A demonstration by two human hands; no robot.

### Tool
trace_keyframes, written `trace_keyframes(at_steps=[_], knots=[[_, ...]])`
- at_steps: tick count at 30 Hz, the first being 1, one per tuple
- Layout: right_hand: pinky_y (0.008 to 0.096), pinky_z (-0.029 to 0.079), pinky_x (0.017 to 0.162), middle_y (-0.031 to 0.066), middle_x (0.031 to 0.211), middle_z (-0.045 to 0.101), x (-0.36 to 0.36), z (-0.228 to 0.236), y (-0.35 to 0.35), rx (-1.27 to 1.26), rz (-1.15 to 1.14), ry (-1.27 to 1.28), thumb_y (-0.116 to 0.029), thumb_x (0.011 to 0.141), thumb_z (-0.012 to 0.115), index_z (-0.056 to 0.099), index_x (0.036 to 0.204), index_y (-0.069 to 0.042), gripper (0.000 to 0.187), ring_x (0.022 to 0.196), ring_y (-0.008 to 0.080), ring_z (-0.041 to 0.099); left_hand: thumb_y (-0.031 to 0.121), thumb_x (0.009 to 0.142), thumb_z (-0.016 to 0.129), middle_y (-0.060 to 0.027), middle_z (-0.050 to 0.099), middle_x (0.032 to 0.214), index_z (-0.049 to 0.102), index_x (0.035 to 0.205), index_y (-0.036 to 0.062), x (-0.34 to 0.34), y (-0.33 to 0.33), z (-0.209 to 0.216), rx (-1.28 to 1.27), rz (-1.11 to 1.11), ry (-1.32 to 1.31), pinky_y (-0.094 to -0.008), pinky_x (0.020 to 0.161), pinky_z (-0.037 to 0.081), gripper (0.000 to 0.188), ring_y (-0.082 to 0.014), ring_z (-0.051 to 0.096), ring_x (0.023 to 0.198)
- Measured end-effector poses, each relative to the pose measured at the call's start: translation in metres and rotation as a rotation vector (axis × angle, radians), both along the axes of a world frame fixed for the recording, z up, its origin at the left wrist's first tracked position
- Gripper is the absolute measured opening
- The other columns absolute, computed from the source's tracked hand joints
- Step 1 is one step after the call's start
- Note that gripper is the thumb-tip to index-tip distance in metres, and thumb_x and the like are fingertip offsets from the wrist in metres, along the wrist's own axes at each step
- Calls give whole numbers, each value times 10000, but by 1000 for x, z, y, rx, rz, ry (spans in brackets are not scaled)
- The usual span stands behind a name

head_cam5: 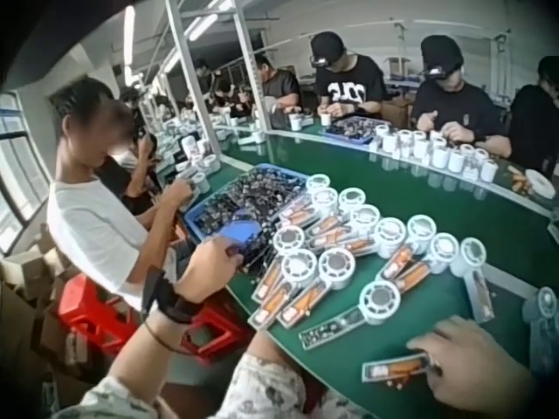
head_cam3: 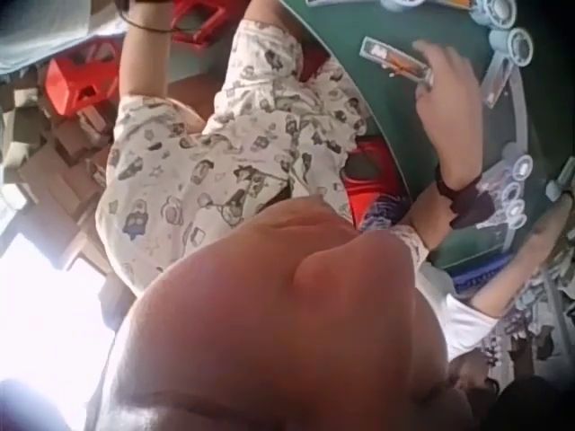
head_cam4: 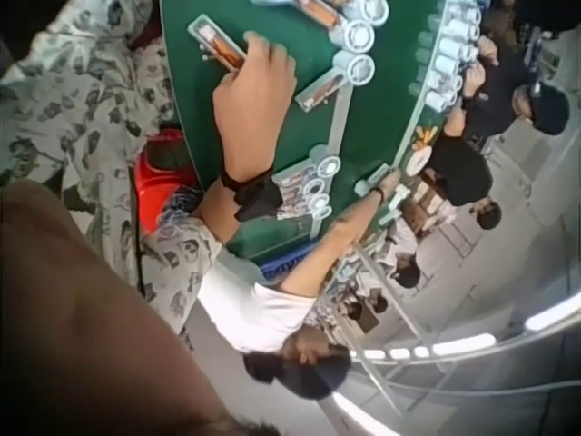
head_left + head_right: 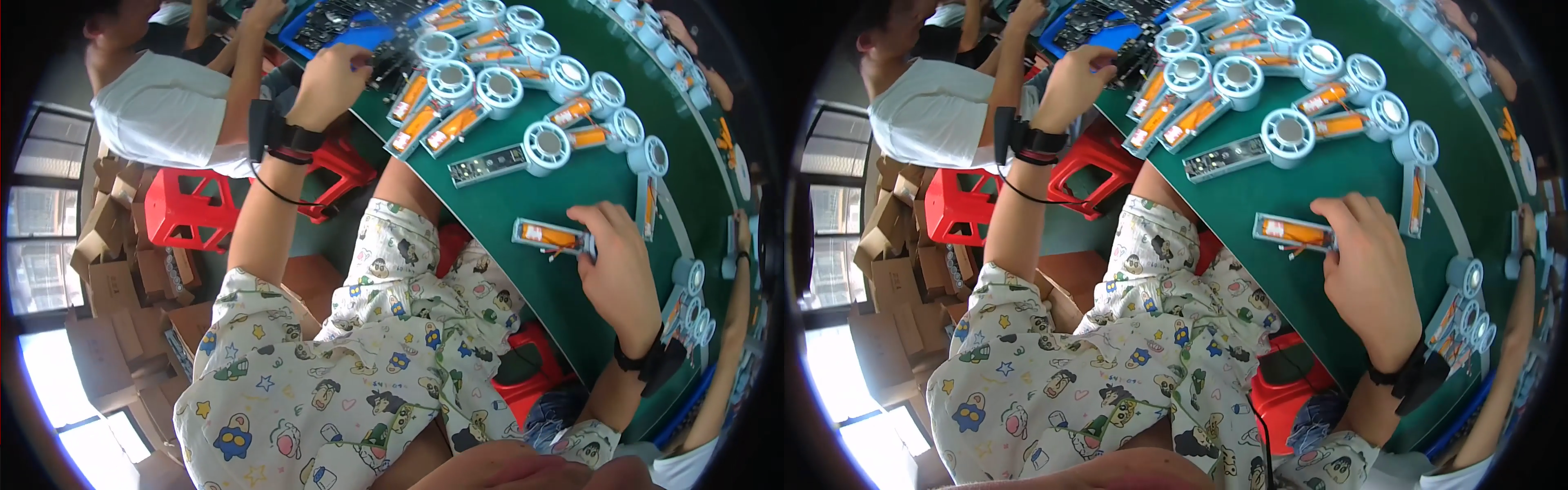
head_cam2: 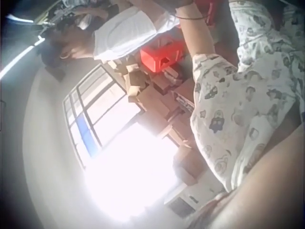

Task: Assembling internal electronic components including circuit boards and batteries into plastic device housings at an assembly bench.

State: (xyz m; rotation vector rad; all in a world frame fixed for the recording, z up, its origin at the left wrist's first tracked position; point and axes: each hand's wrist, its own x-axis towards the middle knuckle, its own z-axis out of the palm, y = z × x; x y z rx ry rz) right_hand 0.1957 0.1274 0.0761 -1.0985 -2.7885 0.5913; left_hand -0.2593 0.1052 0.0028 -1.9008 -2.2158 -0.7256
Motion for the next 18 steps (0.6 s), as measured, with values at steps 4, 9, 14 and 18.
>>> trace_keyframes(at_steps=[4,9,14,18], knots=[[424,505,916,158,1165,612,3,-9,15,-30,5,208,132,749,670,629,1188,-21,466,1091,380,600,161,866,684,-220,734,1023,720,1176,26,-1,5,14,-99,-35,25,-455,866,564,339,-401,713,961],[411,499,930,128,1192,599,8,-23,19,87,56,182,91,753,724,653,1178,-44,451,1119,354,585,181,873,677,-211,736,1012,728,1169,37,8,25,24,-230,-7,4,-455,849,562,333,-399,712,957],[409,497,916,117,1195,586,7,-17,8,147,34,90,56,752,755,679,1119,-48,388,1106,333,576,227,879,709,-181,728,971,742,1156,58,11,36,17,-257,48,174,-409,783,556,326,-353,716,891],[405,495,887,106,1124,597,5,-17,1,61,117,121,33,772,760,703,1027,-46,272,1040,320,588,253,892,740,-164,720,937,759,1127,66,-7,23,15,-29,34,361,-374,750,549,301,-319,709,836]])
